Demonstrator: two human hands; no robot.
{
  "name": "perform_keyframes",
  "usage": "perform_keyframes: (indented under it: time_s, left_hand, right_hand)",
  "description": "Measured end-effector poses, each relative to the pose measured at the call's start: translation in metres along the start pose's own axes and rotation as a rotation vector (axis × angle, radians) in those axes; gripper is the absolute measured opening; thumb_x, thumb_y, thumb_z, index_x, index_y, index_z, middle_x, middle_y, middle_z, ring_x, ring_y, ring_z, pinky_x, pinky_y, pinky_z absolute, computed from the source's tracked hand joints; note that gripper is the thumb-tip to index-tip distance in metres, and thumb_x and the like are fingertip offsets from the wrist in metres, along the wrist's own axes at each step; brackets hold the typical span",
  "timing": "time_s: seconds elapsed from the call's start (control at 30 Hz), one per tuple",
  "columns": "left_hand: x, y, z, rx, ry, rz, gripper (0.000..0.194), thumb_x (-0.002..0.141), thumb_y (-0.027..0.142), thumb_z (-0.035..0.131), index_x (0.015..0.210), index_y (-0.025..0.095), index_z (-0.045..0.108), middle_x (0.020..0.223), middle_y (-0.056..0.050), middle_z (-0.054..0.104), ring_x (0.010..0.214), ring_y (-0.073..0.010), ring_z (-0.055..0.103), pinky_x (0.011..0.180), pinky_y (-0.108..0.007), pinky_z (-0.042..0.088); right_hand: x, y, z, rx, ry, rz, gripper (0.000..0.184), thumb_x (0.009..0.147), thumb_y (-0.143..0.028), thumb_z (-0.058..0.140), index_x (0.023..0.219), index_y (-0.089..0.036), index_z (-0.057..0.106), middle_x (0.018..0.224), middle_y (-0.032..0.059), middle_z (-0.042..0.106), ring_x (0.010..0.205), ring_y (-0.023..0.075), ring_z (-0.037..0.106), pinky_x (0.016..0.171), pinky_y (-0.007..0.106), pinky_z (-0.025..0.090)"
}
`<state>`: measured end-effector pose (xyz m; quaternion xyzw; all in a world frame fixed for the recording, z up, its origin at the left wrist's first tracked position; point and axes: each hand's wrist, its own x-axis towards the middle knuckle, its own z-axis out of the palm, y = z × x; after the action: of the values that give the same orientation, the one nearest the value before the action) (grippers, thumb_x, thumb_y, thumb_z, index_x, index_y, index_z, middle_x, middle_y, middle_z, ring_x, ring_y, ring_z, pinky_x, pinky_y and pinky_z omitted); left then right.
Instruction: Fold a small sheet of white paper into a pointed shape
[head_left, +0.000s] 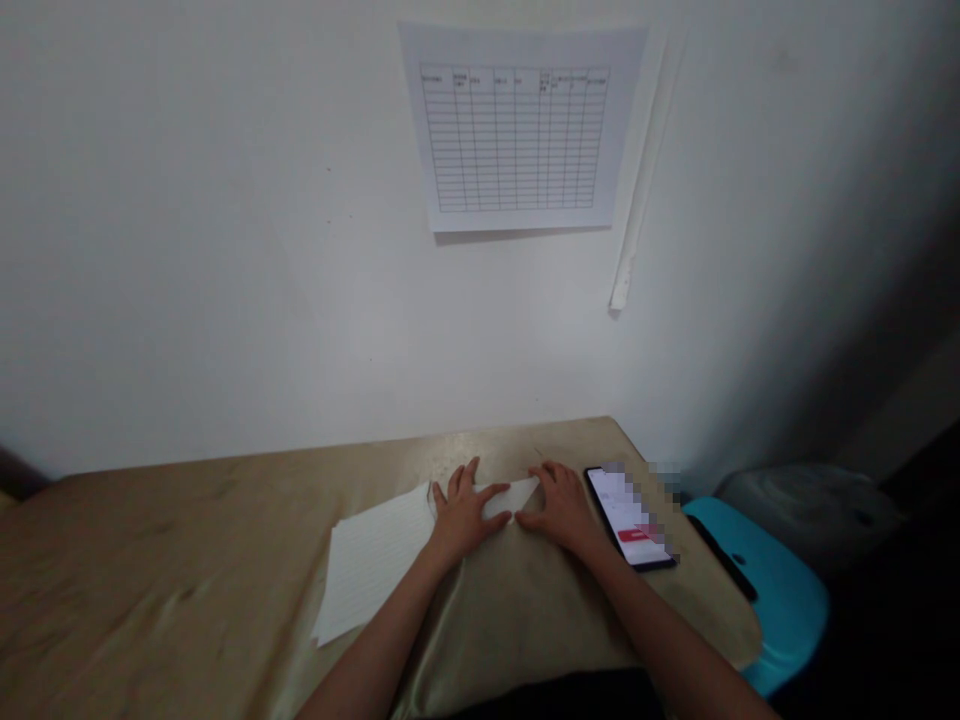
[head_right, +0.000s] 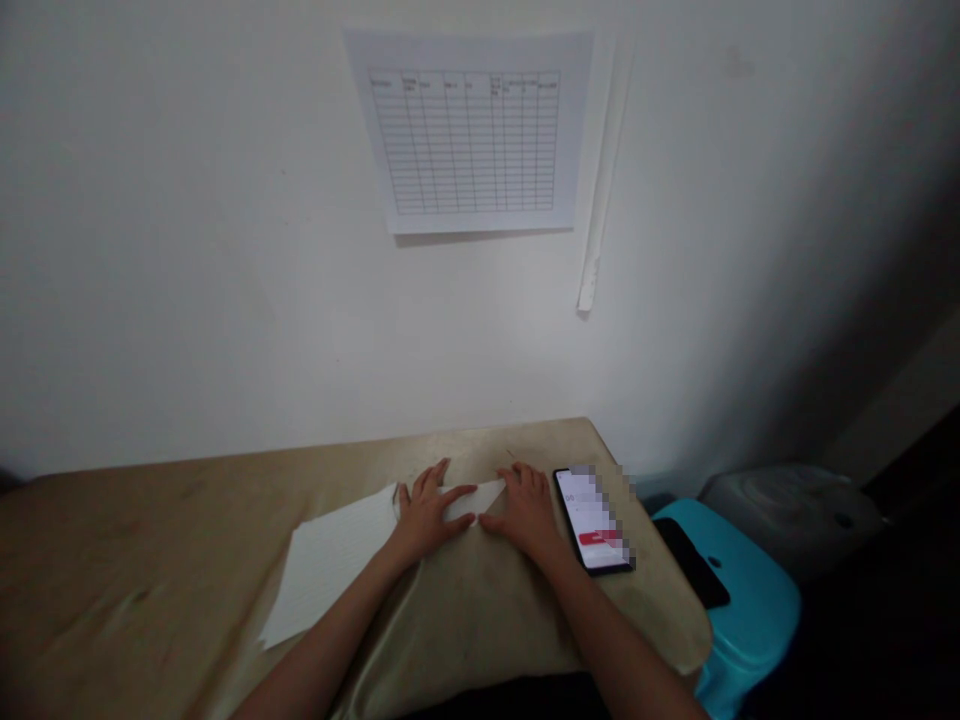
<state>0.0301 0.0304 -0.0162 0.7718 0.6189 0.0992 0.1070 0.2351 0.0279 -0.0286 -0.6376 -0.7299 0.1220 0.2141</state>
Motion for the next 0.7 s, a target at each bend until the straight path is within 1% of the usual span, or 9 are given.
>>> perform_keyframes:
  time_s: [0.13,0.3,0.4,0.53,0.6,0.7]
  left_hand:
    - [-0.0003,0.0006,-0.0005,-0.002,-0.007,-0.002,0.052,0.079,0.058,0.069,0.130,0.051,0.060,0.168,0.000,0.017,0.153,-0.0413,0.013,0.114,-0.074,0.004]
    - [-0.0004,0.0001,0.0009,0.011,0.003,-0.005,0.051,0.080,0.057,0.068,0.131,0.051,0.060,0.168,0.001,0.018,0.152,-0.0416,0.014,0.115,-0.073,0.004]
    - [-0.0004,-0.0006,0.0015,0.013,0.004,0.005,0.051,0.081,0.058,0.068,0.131,0.052,0.059,0.168,0.001,0.018,0.152,-0.0417,0.015,0.115,-0.074,0.004]
    - [-0.0006,-0.0008,0.0025,0.012,0.014,0.009,0.052,0.081,0.060,0.067,0.131,0.052,0.059,0.168,-0.001,0.020,0.152,-0.0408,0.017,0.114,-0.075,0.003]
    - [-0.0007,-0.0007,0.0026,0.013,0.014,0.007,0.051,0.081,0.061,0.066,0.131,0.052,0.059,0.168,-0.001,0.020,0.152,-0.0409,0.017,0.114,-0.075,0.003]
    - [-0.0009,-0.0005,0.0013,0.013,0.002,0.012,0.051,0.082,0.059,0.066,0.132,0.052,0.059,0.168,0.000,0.019,0.152,-0.0415,0.017,0.114,-0.075,0.003]
  right_hand:
    - [-0.0024,-0.0032,0.0046,-0.018,-0.030,-0.006,0.087,0.068,-0.056,0.075,0.143,-0.021,0.049,0.151,0.0173,0.042,0.143,0.0346,0.032,0.119,0.048,0.016]
    - [-0.0031,-0.0022,0.0057,-0.033,-0.041,-0.016,0.089,0.068,-0.058,0.075,0.144,-0.020,0.047,0.153,0.0182,0.040,0.144,0.0350,0.030,0.120,0.049,0.015]
    - [-0.0019,0.0003,0.0054,-0.024,-0.033,-0.025,0.086,0.068,-0.063,0.075,0.140,-0.022,0.052,0.152,0.0163,0.041,0.143,0.0347,0.032,0.119,0.049,0.018]
    - [0.0005,0.0022,0.0047,0.012,0.009,-0.005,0.077,0.070,-0.065,0.075,0.132,-0.022,0.059,0.146,0.0145,0.047,0.138,0.0330,0.038,0.116,0.045,0.024]
    - [0.0018,0.0026,0.0042,0.025,0.022,0.002,0.074,0.071,-0.063,0.075,0.131,-0.022,0.060,0.144,0.0139,0.049,0.136,0.0320,0.041,0.115,0.043,0.026]
    - [0.0044,0.0043,0.0027,0.048,0.030,0.017,0.065,0.074,-0.053,0.076,0.129,-0.022,0.061,0.140,0.0123,0.052,0.133,0.0299,0.044,0.114,0.041,0.029]
